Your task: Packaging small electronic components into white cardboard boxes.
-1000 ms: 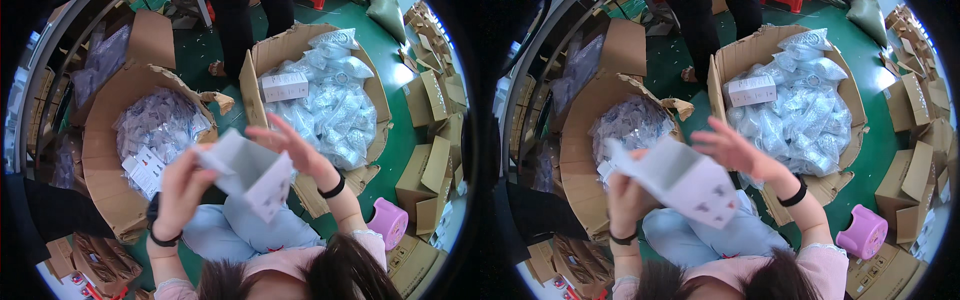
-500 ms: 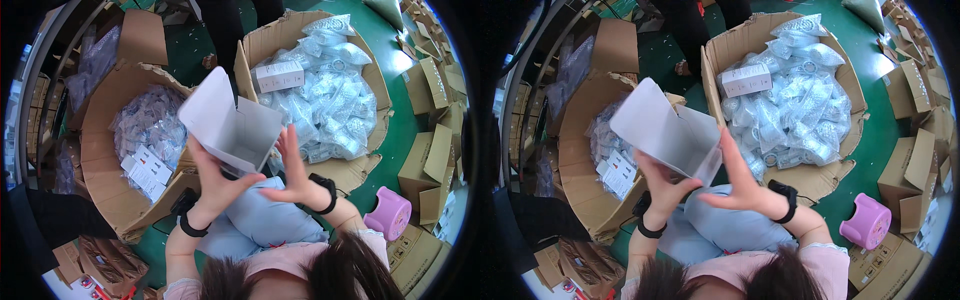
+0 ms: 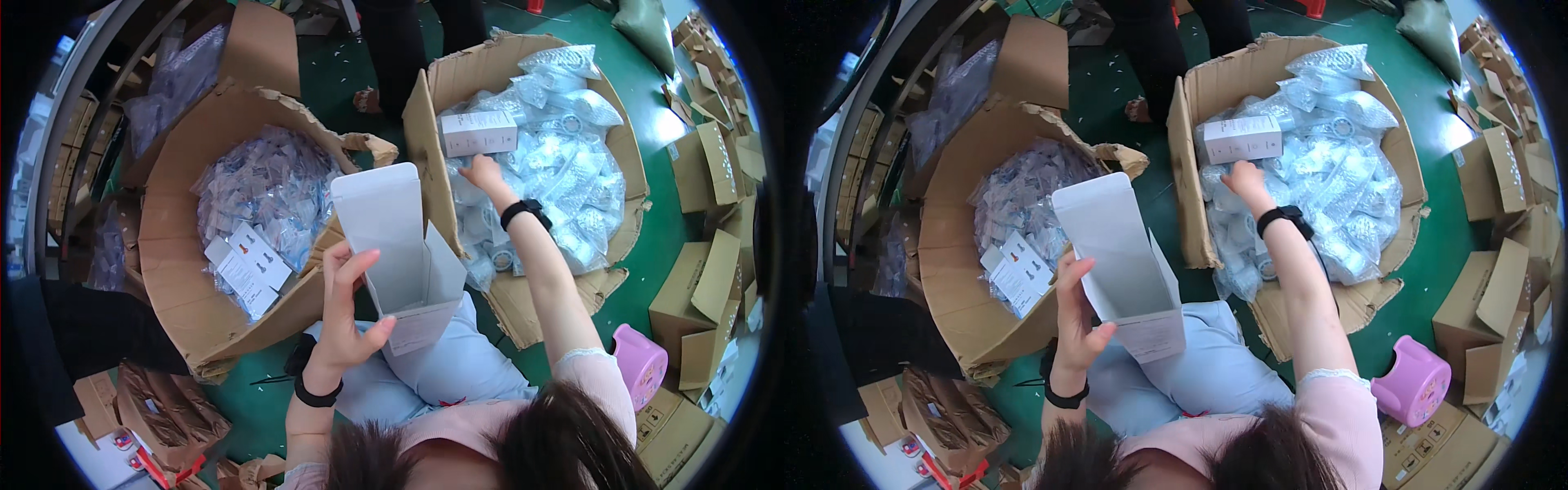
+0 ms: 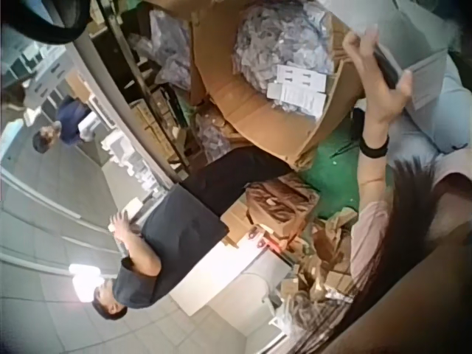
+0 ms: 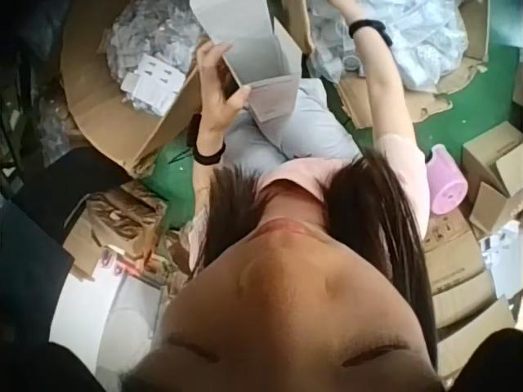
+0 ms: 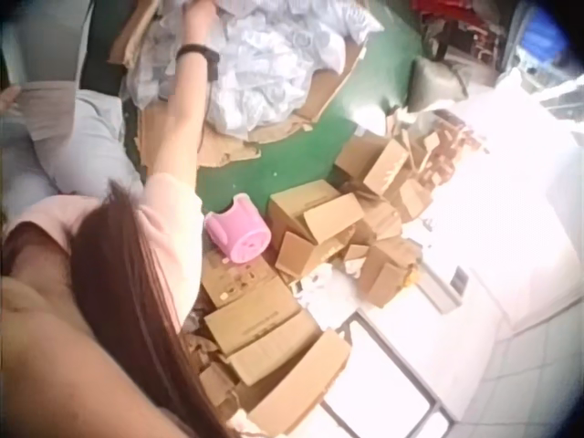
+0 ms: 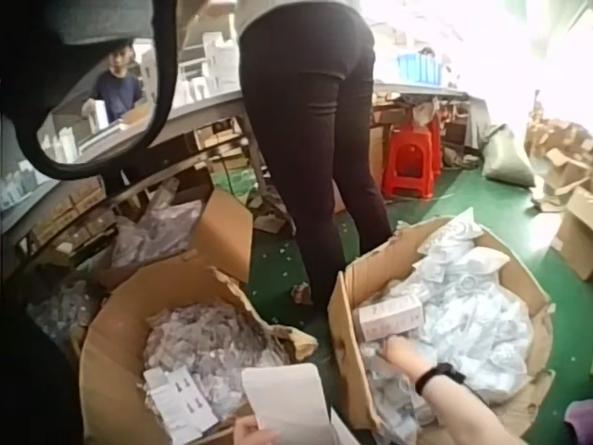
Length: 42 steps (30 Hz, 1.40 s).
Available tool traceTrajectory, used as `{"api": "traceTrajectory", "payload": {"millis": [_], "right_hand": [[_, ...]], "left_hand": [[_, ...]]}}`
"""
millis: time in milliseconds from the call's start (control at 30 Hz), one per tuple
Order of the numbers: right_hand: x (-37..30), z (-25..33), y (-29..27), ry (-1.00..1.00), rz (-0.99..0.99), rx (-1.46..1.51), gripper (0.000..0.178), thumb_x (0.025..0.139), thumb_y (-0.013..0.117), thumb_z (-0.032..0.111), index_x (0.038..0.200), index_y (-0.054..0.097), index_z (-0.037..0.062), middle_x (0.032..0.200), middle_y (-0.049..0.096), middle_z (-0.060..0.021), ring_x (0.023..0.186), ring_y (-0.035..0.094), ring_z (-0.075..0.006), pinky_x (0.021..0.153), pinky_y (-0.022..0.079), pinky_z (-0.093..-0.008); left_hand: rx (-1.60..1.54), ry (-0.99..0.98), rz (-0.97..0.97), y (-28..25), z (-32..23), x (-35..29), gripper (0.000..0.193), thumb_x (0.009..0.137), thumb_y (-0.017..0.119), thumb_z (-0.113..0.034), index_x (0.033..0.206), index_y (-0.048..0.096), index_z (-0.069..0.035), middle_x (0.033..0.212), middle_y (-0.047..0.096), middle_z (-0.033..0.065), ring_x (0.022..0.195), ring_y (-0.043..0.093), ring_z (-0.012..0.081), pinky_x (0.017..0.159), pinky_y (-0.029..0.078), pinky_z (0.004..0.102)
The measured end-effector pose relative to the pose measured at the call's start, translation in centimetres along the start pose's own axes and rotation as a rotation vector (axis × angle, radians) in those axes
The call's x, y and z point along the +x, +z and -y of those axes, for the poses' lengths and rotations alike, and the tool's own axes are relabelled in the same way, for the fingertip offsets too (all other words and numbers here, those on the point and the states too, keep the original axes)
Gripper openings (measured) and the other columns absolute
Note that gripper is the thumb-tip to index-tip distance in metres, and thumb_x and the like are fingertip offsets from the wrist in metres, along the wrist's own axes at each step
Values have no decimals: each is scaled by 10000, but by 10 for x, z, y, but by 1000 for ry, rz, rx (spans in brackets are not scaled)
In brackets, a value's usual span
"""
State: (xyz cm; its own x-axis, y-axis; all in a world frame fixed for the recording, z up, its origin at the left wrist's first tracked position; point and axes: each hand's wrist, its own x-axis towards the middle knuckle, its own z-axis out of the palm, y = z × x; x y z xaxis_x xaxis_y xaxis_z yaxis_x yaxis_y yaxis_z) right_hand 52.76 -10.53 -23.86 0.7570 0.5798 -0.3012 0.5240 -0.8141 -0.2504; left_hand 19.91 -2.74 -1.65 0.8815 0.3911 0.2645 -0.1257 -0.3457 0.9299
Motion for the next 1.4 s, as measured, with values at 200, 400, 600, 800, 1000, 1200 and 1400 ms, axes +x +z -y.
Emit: {"api": "traceTrajectory", "payload": {"millis": [200,400,600,800,1000,1200,1400], "right_hand": [[18,-16,11,7,174,-110,483,640,687,372,940,603,3,982,582,-217,965,538,-353,835,444,-389],[-52,12,-7,-123,316,-231,614,599,719,330,1078,514,3,1031,527,-241,936,524,-404,812,450,-418],[-54,-24,88,-82,-103,-150,861,618,708,236,1317,238,57,1198,374,-291,973,498,-435,823,441,-430],[-99,8,-47,-154,-378,624,972,537,620,34,1372,126,102,1299,340,-216,1157,400,-336,893,402,-363],[-188,66,-222,-287,-365,1849,546,690,559,103,1202,381,44,1053,489,-74,963,501,-181,806,432,-290],[-201,139,-219,-544,-404,1447,711,604,685,103,1225,345,44,1121,466,-88,1032,471,-194,917,369,-321],[-213,126,-211,-825,-264,989,949,558,761,45,1316,190,53,1224,393,-128,1083,441,-215,914,374,-337]], "left_hand": [[20,39,-6,4,-3,0,670,665,699,-291,1211,359,-105,1128,346,157,1009,390,278,844,357,356],[-6,-64,-47,-8,3,-5,686,638,731,-282,1195,370,-112,1108,370,154,1008,405,273,836,362,345],[-16,-43,-27,5,7,15,675,610,758,-238,1155,381,-109,1069,404,147,963,442,267,801,388,340],[65,-12,-150,-8,9,3,680,594,785,-207,1099,349,-74,997,456,122,879,509,220,732,433,314],[-114,-101,-214,6,12,2,691,605,785,-212,1084,312,-55,985,463,114,849,528,186,716,444,291],[150,-25,-228,11,9,-2,688,585,793,-173,1052,299,-62,1003,461,137,910,524,218,760,439,329],[-9,78,-284,5,5,-18,704,562,806,-154,1027,283,-74,1110,440,221,1033,489,289,833,413,357]]}}
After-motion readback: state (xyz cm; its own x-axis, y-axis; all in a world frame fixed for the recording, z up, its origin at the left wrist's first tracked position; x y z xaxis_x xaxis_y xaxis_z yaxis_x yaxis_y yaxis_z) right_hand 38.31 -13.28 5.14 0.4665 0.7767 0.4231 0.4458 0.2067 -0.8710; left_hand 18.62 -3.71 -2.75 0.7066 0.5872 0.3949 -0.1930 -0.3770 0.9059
